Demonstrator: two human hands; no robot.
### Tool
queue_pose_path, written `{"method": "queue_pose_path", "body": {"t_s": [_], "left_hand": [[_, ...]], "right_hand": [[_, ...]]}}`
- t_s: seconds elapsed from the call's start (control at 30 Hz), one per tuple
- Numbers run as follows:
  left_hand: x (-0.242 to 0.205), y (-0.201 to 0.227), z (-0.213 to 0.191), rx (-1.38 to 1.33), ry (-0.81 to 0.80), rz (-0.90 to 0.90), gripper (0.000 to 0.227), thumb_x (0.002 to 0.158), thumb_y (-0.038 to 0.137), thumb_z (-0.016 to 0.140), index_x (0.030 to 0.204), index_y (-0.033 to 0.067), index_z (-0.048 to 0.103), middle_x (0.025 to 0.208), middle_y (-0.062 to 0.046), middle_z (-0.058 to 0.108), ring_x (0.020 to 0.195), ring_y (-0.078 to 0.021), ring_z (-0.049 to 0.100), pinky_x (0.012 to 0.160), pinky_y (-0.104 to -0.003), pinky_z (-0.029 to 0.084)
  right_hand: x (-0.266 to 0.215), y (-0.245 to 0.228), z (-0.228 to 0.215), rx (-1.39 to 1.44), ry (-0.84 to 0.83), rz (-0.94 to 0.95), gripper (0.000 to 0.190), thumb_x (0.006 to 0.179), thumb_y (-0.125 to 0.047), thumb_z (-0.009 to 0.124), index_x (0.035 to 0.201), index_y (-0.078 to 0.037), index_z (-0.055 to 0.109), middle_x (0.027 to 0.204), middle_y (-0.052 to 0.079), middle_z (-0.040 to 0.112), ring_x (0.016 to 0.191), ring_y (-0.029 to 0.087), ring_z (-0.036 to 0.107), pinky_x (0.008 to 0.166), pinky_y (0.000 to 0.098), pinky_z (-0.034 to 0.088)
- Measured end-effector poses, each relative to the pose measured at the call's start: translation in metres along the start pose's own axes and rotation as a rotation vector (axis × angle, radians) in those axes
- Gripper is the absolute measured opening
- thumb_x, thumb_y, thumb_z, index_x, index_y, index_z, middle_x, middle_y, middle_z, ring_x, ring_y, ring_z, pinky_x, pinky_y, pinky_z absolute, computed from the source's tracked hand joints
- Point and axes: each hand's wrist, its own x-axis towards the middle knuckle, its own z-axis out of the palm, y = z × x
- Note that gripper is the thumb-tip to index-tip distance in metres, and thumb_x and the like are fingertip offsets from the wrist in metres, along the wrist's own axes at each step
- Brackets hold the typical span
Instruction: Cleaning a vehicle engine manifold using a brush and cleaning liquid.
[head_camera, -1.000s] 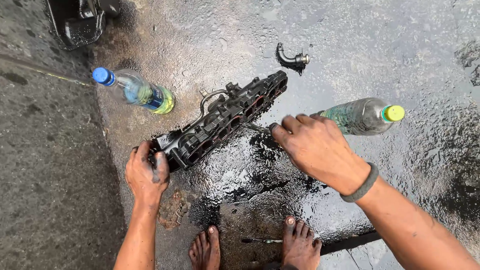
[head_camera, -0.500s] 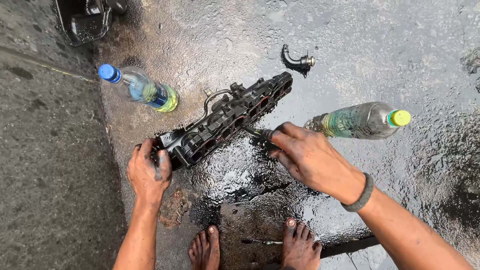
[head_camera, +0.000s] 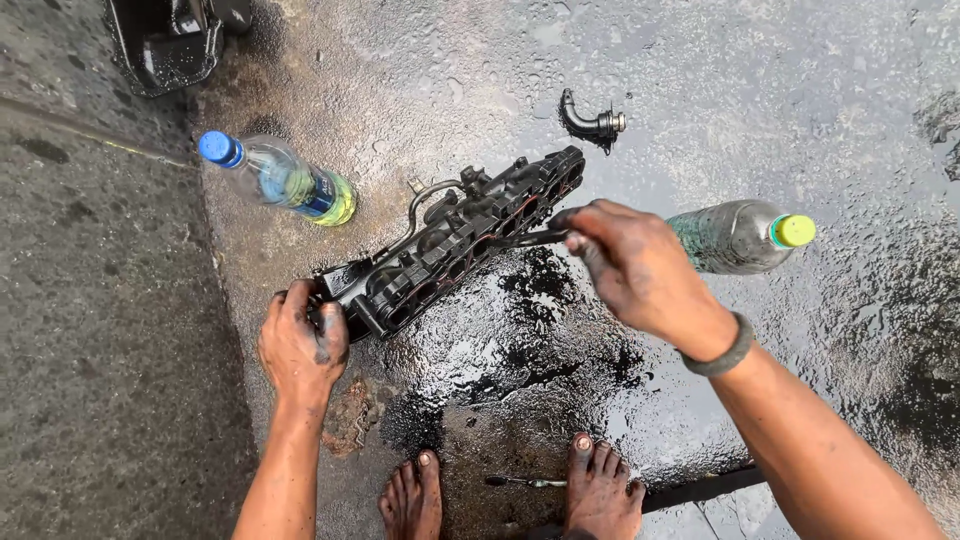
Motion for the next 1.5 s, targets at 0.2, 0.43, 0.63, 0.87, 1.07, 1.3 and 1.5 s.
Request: {"method": "queue_pose_path", "body": {"t_s": [0.2,0.43,0.63,0.87,1.07,1.3,1.5], "left_hand": [[0.004,0.006,-0.003,-0.007,-0.021,-0.057,0.037,0.084,0.022,0.059,0.113,0.0014,0.07,0.09,-0.019,0.066,0.082,-0.0352,0.067,0.076,-0.052,0.053],[0.003,0.002,-0.001,-0.017,0.004,-0.014,0.036,0.085,0.023,0.062,0.113,0.0019,0.07,0.096,-0.021,0.067,0.088,-0.0376,0.067,0.08,-0.052,0.053],[0.003,0.0,0.0,-0.008,0.014,-0.024,0.035,0.086,0.024,0.063,0.114,0.0034,0.069,0.096,-0.022,0.067,0.087,-0.0387,0.067,0.08,-0.053,0.052],[0.001,0.006,-0.002,-0.009,0.02,-0.034,0.035,0.085,0.021,0.063,0.114,0.0035,0.069,0.096,-0.021,0.067,0.086,-0.038,0.067,0.081,-0.052,0.053],[0.003,0.003,-0.001,-0.007,-0.014,-0.065,0.034,0.086,0.021,0.063,0.115,0.0039,0.069,0.095,-0.021,0.067,0.085,-0.0365,0.068,0.08,-0.053,0.053],[0.002,-0.002,0.005,0.008,0.049,-0.01,0.035,0.085,0.024,0.065,0.115,0.0054,0.069,0.099,-0.022,0.067,0.091,-0.0421,0.067,0.082,-0.056,0.052],[0.001,0.007,-0.005,-0.02,0.024,-0.041,0.033,0.088,0.025,0.066,0.115,0.0058,0.068,0.102,-0.023,0.066,0.093,-0.0445,0.066,0.084,-0.056,0.052]], "right_hand": [[-0.004,0.008,0.024,0.153,0.07,0.339,0.017,0.099,-0.007,0.061,0.112,-0.002,0.069,0.076,0.009,0.07,0.057,0.021,0.058,0.053,0.0332,0.046],[-0.018,-0.008,0.02,-0.017,0.115,0.166,0.028,0.091,0.004,0.06,0.119,0.0,0.067,0.086,0.011,0.069,0.063,0.021,0.065,0.053,0.037,0.05],[-0.001,-0.035,-0.005,-0.346,0.033,-0.207,0.038,0.079,0.006,0.063,0.118,0.004,0.067,0.102,0.014,0.062,0.082,0.029,0.063,0.065,0.0397,0.056],[0.013,-0.038,0.022,-0.478,-0.191,-0.161,0.008,0.087,-0.002,0.063,0.093,0.003,0.065,0.083,0.013,0.053,0.075,0.026,0.062,0.06,0.0403,0.056],[0.01,-0.052,0.0,-0.533,-0.179,-0.078,0.019,0.082,0.005,0.056,0.098,0.004,0.067,0.081,0.012,0.053,0.071,0.025,0.061,0.056,0.0399,0.056],[-0.001,-0.06,-0.031,-0.285,0.006,-0.094,0.021,0.084,0.007,0.061,0.102,0.001,0.068,0.085,0.011,0.056,0.069,0.025,0.059,0.055,0.0388,0.051],[-0.02,-0.085,-0.04,-0.3,0.008,-0.067,0.022,0.081,0.004,0.066,0.103,0.0,0.069,0.084,0.009,0.057,0.066,0.023,0.059,0.054,0.0378,0.049]]}}
